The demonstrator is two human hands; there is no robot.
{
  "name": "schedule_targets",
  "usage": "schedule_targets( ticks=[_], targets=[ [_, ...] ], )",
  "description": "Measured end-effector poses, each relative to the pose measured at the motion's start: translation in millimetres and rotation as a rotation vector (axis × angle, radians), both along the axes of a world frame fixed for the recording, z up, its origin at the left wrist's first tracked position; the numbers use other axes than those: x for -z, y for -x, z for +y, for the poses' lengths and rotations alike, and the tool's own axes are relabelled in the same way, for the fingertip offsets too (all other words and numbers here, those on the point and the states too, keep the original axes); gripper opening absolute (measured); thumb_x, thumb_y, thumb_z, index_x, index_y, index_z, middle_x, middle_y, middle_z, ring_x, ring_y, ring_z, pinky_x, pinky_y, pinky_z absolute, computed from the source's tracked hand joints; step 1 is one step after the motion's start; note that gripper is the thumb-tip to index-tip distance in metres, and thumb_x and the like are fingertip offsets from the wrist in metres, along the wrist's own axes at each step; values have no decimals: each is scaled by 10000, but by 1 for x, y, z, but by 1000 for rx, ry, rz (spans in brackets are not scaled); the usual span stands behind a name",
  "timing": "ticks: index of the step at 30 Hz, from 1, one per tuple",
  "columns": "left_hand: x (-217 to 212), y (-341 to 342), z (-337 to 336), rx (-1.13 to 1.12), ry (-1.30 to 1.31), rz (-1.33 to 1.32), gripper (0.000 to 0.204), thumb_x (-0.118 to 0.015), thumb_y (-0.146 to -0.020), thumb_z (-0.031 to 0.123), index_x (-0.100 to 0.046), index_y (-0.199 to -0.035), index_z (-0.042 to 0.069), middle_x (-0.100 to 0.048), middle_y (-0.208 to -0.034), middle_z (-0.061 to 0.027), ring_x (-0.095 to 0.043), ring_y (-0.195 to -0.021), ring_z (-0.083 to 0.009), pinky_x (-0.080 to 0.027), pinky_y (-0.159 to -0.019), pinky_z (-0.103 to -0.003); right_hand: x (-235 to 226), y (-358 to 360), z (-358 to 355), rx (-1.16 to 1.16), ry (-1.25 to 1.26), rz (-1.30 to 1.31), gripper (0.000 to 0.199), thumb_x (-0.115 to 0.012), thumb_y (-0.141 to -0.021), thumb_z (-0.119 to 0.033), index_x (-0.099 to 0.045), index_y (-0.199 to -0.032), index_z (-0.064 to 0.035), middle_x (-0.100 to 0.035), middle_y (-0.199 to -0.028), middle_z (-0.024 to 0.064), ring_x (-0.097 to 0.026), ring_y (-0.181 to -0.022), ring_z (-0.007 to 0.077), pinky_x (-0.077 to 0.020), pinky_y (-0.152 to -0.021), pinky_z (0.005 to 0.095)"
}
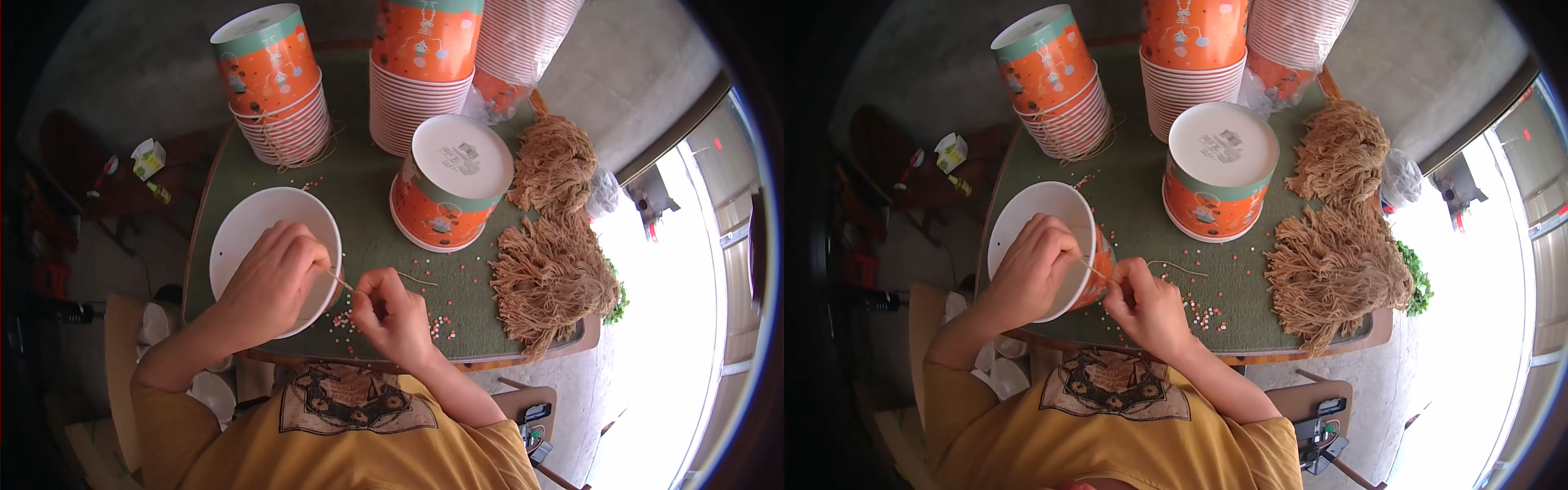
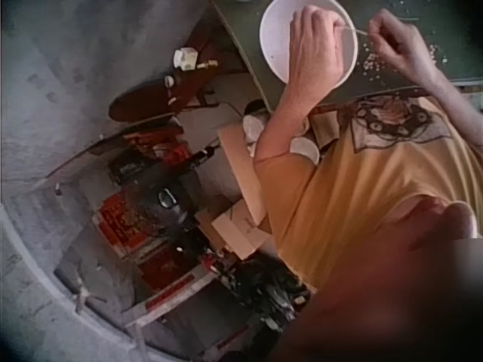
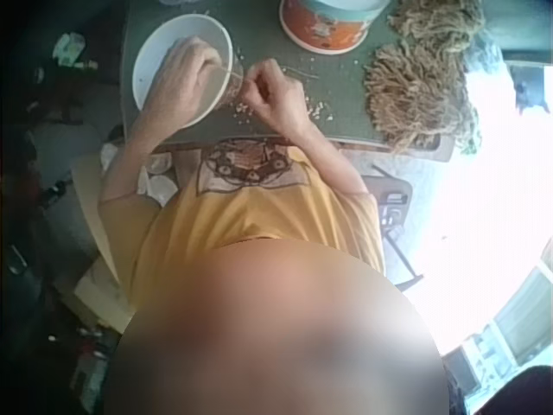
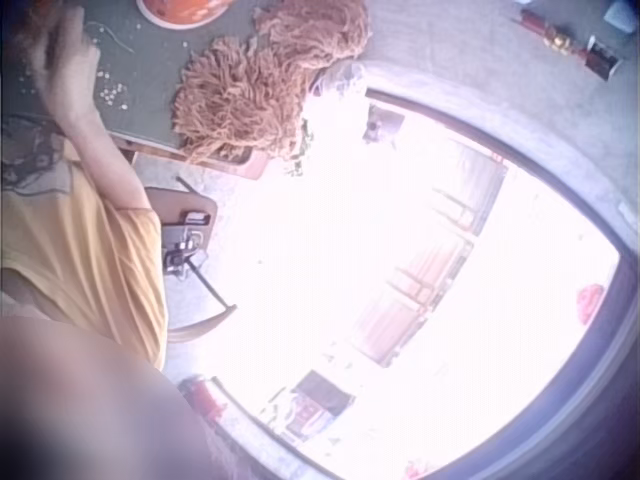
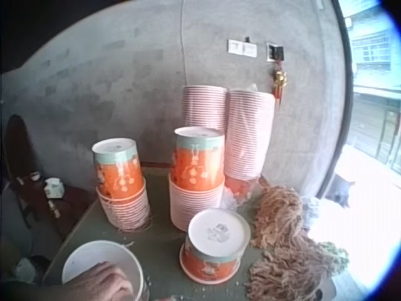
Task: Assembling decorative paper buckets by threading a cord with beads through holes.
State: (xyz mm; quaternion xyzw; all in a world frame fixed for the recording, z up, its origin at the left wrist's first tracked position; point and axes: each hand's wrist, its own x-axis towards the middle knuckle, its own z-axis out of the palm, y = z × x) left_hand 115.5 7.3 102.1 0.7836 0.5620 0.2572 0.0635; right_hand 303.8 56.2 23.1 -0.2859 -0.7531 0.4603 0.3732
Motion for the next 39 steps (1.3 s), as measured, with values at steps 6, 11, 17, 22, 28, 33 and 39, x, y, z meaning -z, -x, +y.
schedule_targets(
  ticks=[6, 11, 17, 22, 28, 33, 39],
  targets=[
    [-9, 0, -31, -9, 116, 210, 375, -747, -714, 149, -531, -999, 39, -511, -1038, -113, -518, -1066, -299, -417, -937, -437, 3, -7, -11, 23, 148, 142, 174, -623, -894, -52, -510, -1024, -34, -552, -675, 24, -535, -552, 93, -437, -506, 260],
    [2, 15, -37, -124, -213, 470, 149, -662, -748, 90, -570, -861, 60, -552, -929, -63, -561, -1047, -253, -410, -979, -465, 6, -11, -9, 32, 159, 28, 193, -638, -897, -76, -611, -1083, -29, -503, -769, 47, -495, -639, 118, -416, -575, 259],
    [20, 50, -30, -205, -169, 391, 263, -681, -726, -14, -562, -946, 66, -542, -1032, -95, -540, -1151, -305, -381, -1023, -468, 10, 2, -20, -184, 119, -1, 89, -638, -892, -92, -657, -933, -15, -530, -798, 79, -527, -709, 190, -440, -630, 303],
    [44, 19, -49, -689, -351, -257, 277, -664, -794, -7, -539, -1036, 43, -470, -1106, -126, -529, -1038, -271, -445, -851, -358, 2, 11, -27, -234, 217, 28, 116, -600, -927, -109, -668, -931, -15, -585, -817, 63, -558, -749, 168, -451, -676, 290],
    [61, -22, -61, -306, 307, -883, 113, -615, -915, 106, -557, -933, 11, -582, -865, -40, -559, -804, -93, -460, -726, -279, 2, 11, -33, -221, 169, 2, 92, -620, -894, -84, -621, -944, -7, -604, -844, 113, -599, -650, 262, -475, -591, 331],
    [58, -29, -58, -379, 261, -920, 109, -593, -926, 90, -536, -891, 3, -566, -792, -18, -532, -766, -76, -444, -705, -248, 6, 14, -35, -166, -55, 25, 64, -631, -843, -6, -580, -882, 1, -568, -793, 113, -594, -644, 229, -470, -581, 327],
    [59, -33, -50, -439, 254, -1067, 106, -575, -922, 82, -523, -860, 13, -535, -770, 13, -480, -734, -47, -419, -677, -225, 4, 21, -40, -86, -295, -30, 137, -647, -771, 15, -525, -819, -22, -525, -741, 106, -580, -601, 281, -471, -521, 367]
  ],
)
